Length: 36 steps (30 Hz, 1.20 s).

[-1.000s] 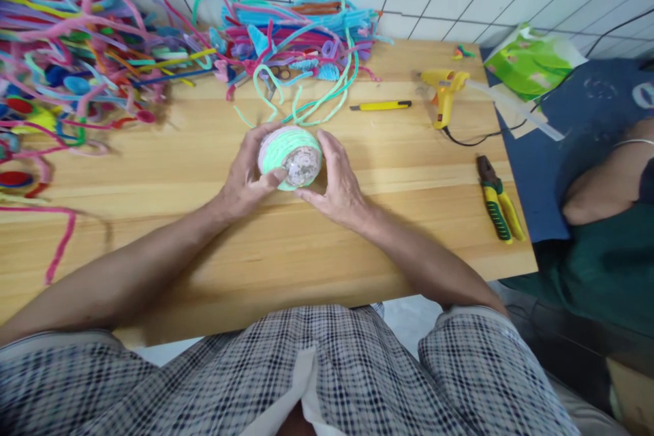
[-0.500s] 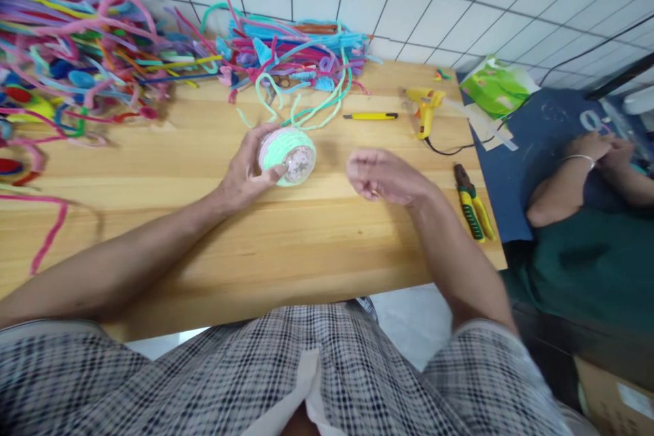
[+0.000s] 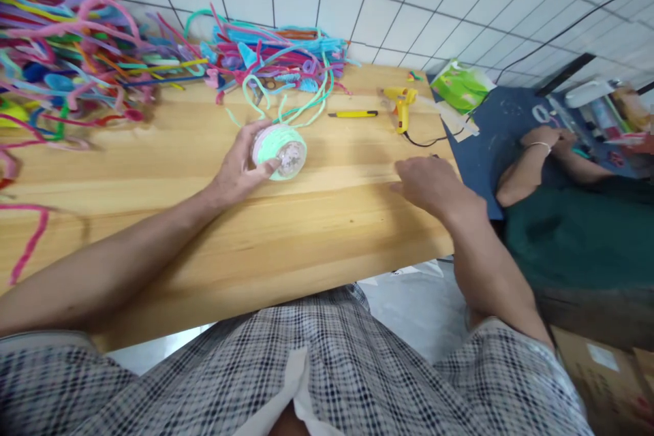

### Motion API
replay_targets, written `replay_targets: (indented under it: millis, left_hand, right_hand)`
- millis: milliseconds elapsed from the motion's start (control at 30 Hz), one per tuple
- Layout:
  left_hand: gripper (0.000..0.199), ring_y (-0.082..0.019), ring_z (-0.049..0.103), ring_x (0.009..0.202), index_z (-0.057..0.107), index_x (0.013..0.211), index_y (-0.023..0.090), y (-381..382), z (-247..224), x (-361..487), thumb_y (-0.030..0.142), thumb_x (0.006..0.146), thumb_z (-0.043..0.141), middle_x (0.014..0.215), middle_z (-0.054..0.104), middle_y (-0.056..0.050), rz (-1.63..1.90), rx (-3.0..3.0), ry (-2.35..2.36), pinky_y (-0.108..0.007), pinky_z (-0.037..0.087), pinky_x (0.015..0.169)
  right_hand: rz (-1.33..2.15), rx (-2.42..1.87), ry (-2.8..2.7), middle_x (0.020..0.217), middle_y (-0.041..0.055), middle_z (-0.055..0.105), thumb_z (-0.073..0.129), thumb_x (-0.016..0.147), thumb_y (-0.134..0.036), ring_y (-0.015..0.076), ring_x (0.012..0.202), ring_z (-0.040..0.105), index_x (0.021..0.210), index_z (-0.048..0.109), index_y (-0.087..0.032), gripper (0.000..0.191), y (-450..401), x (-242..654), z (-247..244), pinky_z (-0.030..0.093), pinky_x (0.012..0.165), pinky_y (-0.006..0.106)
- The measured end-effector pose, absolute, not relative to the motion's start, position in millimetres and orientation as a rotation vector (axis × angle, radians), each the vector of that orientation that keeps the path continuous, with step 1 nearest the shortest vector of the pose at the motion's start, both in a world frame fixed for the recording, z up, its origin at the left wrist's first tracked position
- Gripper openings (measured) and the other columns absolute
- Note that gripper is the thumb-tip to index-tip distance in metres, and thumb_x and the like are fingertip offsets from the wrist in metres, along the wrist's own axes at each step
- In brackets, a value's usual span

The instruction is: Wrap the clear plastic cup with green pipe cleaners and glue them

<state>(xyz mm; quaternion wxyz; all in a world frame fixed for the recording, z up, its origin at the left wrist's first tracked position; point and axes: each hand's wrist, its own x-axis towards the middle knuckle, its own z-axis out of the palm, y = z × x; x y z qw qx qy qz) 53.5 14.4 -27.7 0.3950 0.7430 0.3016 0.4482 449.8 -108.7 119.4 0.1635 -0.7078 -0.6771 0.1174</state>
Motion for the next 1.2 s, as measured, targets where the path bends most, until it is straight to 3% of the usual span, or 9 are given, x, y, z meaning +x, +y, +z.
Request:
replay_targets:
  millis: [67, 133, 200, 333, 467, 633, 800, 1000, 1200]
  left_hand:
    - [0.095, -0.041, 0.063, 0.154, 0.054, 0.159, 0.027, 16, -30, 55, 0.090, 0.091, 0.076, 0.163, 0.064, -0.018, 1.149, 1.880, 0.757, -0.064, 0.049, 0.137]
    - [0.095, -0.042, 0.062, 0.155, 0.054, 0.159, 0.028, 17, -31, 56, 0.090, 0.091, 0.076, 0.164, 0.064, -0.018, 1.163, 1.874, 0.752, -0.063, 0.048, 0.138]
    - [0.096, -0.042, 0.062, 0.156, 0.054, 0.161, 0.027, 17, -31, 56, 0.089, 0.091, 0.076, 0.165, 0.064, -0.018, 1.161, 1.877, 0.747, -0.062, 0.047, 0.138]
    - [0.098, -0.041, 0.060, 0.157, 0.051, 0.165, 0.024, 18, -29, 53, 0.087, 0.095, 0.074, 0.168, 0.061, -0.020, 1.098, 1.899, 0.723, -0.062, 0.046, 0.139]
    - [0.096, -0.041, 0.058, 0.160, 0.047, 0.169, 0.022, 18, -27, 49, 0.083, 0.099, 0.072, 0.171, 0.058, -0.022, 1.057, 1.929, 0.703, -0.060, 0.045, 0.140]
    - [0.095, -0.040, 0.058, 0.160, 0.046, 0.170, 0.021, 17, -28, 48, 0.083, 0.101, 0.070, 0.172, 0.056, -0.022, 1.077, 1.962, 0.688, -0.058, 0.046, 0.139]
    - [0.095, -0.040, 0.061, 0.157, 0.046, 0.170, 0.020, 16, -30, 49, 0.082, 0.102, 0.069, 0.168, 0.059, -0.022, 1.092, 1.981, 0.671, -0.058, 0.049, 0.136]
    - [0.092, -0.041, 0.058, 0.160, 0.046, 0.171, 0.022, 15, -27, 47, 0.081, 0.103, 0.069, 0.170, 0.058, -0.022, 1.089, 1.998, 0.661, -0.059, 0.046, 0.138]
    - [0.094, -0.040, 0.059, 0.159, 0.045, 0.170, 0.021, 16, -27, 46, 0.082, 0.103, 0.068, 0.169, 0.058, -0.022, 1.078, 2.006, 0.658, -0.057, 0.047, 0.138]
  right_hand:
    - [0.502, -2.055, -1.986, 0.070, 0.0075, 0.075, 0.092, 0.083, -0.077, 0.0269, 0.073, 0.072, 0.072, 0.077, -0.026, 0.054, -104, 449, 123, 0.064, 0.075, 0.048]
    - [0.782, -1.976, -1.975, 0.085, 0.0090, 0.083, 0.084, 0.090, -0.076, 0.0270, 0.078, 0.077, 0.095, 0.086, -0.027, 0.049, -103, 445, 128, 0.067, 0.078, 0.049]
    - [0.887, -1.825, -1.908, 0.106, 0.0105, 0.088, 0.081, 0.094, -0.071, 0.0293, 0.093, 0.082, 0.120, 0.085, -0.028, 0.050, -104, 432, 123, 0.070, 0.088, 0.052]
    - [0.535, -1.595, -2.036, 0.152, 0.0178, 0.076, 0.087, 0.091, -0.059, 0.0375, 0.130, 0.077, 0.153, 0.069, -0.026, 0.072, -94, 384, 80, 0.068, 0.107, 0.063]
    - [0.486, -1.436, -2.060, 0.181, 0.0217, 0.049, 0.089, 0.088, -0.067, 0.0440, 0.167, 0.050, 0.176, 0.041, -0.027, 0.107, -76, 331, 34, 0.054, 0.129, 0.073]
    - [0.340, -1.288, -2.072, 0.185, 0.0205, 0.040, 0.090, 0.091, -0.056, 0.0430, 0.177, 0.035, 0.182, 0.023, -0.028, 0.117, -61, 284, 9, 0.034, 0.145, 0.073]
    - [0.250, -1.257, -2.045, 0.184, 0.0238, 0.039, 0.081, 0.098, -0.058, 0.0429, 0.177, 0.036, 0.182, 0.014, -0.028, 0.112, -56, 267, -7, 0.034, 0.144, 0.074]
    - [0.194, -1.259, -2.003, 0.182, 0.0237, 0.043, 0.074, 0.101, -0.072, 0.0425, 0.176, 0.038, 0.182, 0.019, -0.026, 0.108, -52, 265, -16, 0.036, 0.144, 0.073]
    - [0.205, -1.247, -2.002, 0.182, 0.0228, 0.044, 0.072, 0.102, -0.069, 0.0426, 0.175, 0.038, 0.181, 0.021, -0.025, 0.104, -50, 262, -19, 0.036, 0.144, 0.073]
